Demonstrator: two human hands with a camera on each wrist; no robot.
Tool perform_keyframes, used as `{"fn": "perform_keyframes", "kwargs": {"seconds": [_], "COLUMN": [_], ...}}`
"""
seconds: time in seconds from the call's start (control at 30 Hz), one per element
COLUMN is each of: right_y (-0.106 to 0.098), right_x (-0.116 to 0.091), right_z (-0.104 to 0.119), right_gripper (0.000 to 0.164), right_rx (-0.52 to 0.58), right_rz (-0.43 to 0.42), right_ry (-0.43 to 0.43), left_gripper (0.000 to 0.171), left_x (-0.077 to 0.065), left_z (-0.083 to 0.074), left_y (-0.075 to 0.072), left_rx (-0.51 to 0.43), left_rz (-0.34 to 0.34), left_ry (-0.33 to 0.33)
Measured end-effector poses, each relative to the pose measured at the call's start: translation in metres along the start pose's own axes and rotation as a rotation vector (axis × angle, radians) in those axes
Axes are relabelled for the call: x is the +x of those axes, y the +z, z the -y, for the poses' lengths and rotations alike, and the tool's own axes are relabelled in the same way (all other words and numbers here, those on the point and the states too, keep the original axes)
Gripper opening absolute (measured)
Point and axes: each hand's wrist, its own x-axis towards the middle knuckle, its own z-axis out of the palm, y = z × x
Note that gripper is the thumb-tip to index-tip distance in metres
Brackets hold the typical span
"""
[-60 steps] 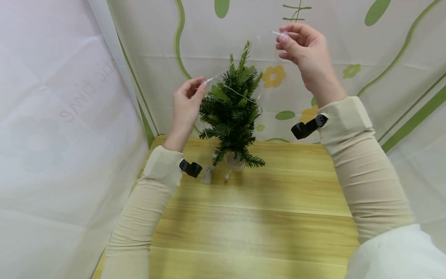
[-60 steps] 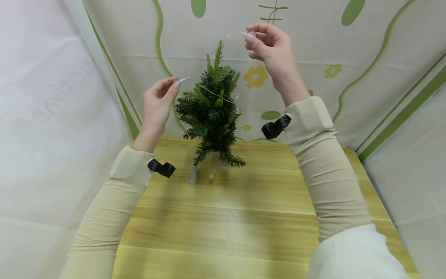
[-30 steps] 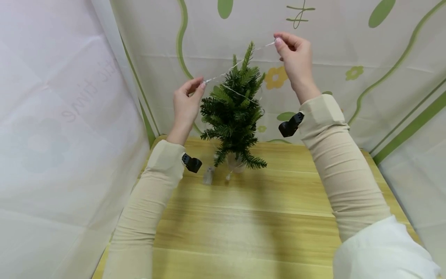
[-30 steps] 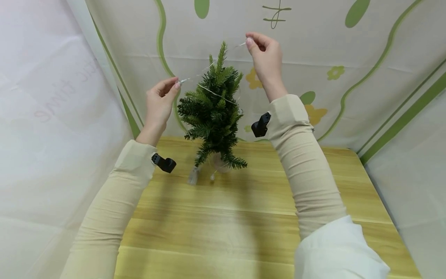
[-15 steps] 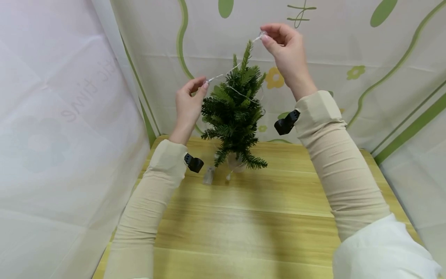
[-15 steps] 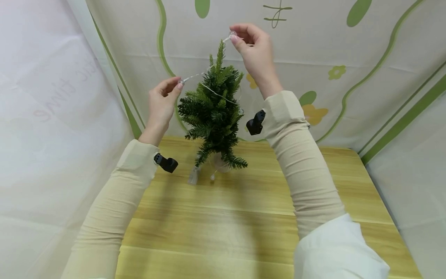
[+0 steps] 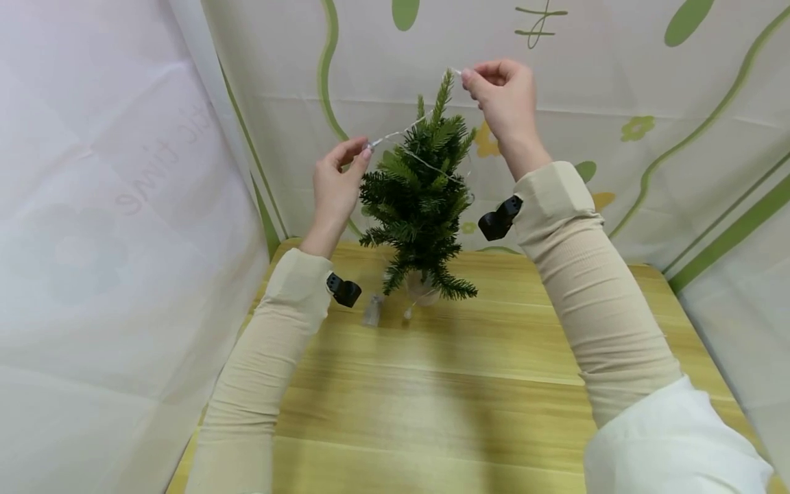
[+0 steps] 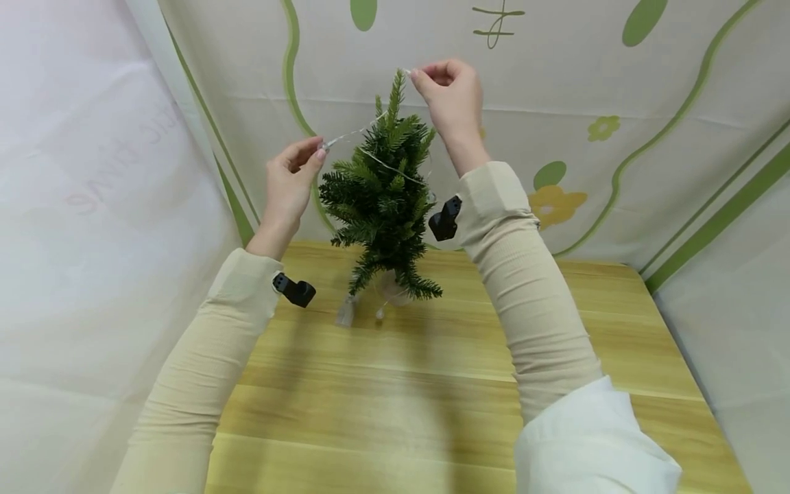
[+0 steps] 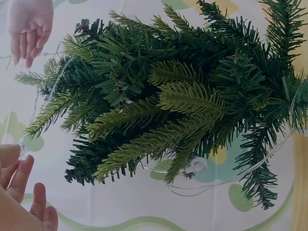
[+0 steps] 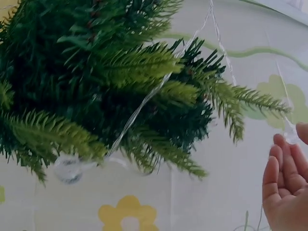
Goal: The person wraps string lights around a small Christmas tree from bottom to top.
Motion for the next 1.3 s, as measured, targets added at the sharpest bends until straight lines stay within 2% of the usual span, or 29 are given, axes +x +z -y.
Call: {"fn": "perform_keyframes", "kwargs": {"seconds": [0.3, 0.43, 0.6, 0.67, 0.83, 1.07, 1.3], "right_y": [-0.017, -0.020, -0.020, -0.020, -0.021, -0.019, -0.019], "right_x": [-0.001, -0.002, -0.004, -0.005, -0.006, -0.007, -0.006], "right_z": [-0.011, -0.016, -0.021, -0.021, -0.020, -0.022, -0.025], "right_gripper": [0.007, 0.012, 0.011, 0.013, 0.031, 0.023, 0.040], "right_rx": [0.087, 0.057, -0.056, -0.097, -0.128, -0.167, -0.134], "right_rz": [0.118, 0.157, 0.222, 0.246, 0.284, 0.300, 0.291], "right_ry": [0.135, 0.159, 0.183, 0.187, 0.185, 0.163, 0.154], "left_gripper": [0.031, 0.031, 0.031, 0.031, 0.032, 0.032, 0.029], "left_x": [0.000, 0.000, 0.001, 0.002, 0.004, 0.005, 0.006], "left_z": [0.001, 0.001, 0.001, 0.001, 0.001, 0.002, 0.003], "left_y": [0.000, 0.000, 0.001, 0.001, 0.000, -0.001, -0.002], "left_rx": [-0.025, -0.017, 0.015, 0.023, 0.032, 0.024, 0.002], "left_rz": [0.007, 0.008, 0.009, 0.013, 0.018, 0.030, 0.042], "left_ry": [0.002, 0.004, 0.012, 0.018, 0.028, -0.036, -0.043]}}
